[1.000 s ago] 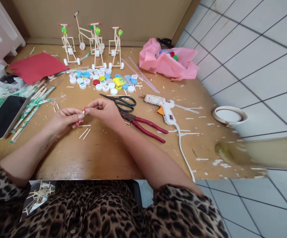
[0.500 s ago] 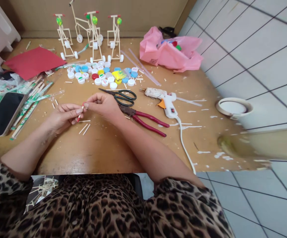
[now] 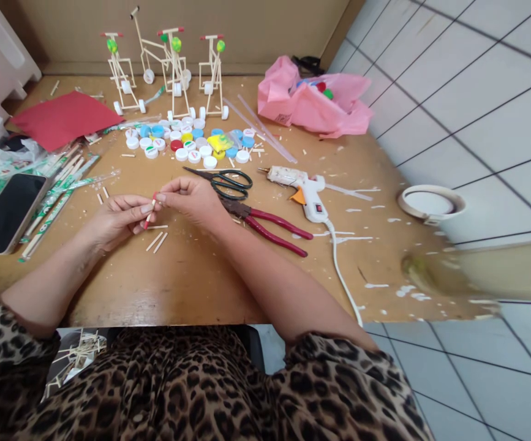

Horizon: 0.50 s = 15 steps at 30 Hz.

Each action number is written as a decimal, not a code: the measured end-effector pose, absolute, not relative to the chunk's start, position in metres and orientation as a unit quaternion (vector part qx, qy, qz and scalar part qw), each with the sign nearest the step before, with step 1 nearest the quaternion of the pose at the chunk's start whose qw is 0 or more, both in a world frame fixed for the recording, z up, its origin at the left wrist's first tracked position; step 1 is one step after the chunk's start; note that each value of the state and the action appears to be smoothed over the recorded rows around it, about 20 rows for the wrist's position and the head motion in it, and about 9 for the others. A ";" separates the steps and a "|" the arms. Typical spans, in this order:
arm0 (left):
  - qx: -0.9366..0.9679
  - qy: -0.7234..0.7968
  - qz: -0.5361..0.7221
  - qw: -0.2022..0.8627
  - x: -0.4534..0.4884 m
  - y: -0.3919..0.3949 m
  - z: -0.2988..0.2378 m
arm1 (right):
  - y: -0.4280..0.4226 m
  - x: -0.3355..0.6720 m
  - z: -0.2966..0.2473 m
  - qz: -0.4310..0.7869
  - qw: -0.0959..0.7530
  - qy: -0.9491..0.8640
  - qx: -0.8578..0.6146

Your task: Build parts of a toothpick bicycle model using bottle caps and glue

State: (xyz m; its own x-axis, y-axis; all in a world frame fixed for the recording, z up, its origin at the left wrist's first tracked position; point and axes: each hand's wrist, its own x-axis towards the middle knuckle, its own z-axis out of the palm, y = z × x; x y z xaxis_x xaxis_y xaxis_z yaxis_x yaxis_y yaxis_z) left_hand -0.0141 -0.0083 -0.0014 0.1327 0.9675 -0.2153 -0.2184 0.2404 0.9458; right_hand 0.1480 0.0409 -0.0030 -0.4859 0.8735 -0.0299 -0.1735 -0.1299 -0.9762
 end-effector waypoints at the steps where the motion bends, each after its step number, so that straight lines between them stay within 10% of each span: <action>1: 0.403 0.463 0.467 0.636 -0.014 -0.009 -0.001 | 0.039 0.149 -0.001 0.678 0.385 -0.532 -0.331; 15: 0.422 0.441 0.454 0.649 -0.015 -0.009 -0.001 | 0.034 0.155 0.008 0.696 0.355 -0.541 -0.312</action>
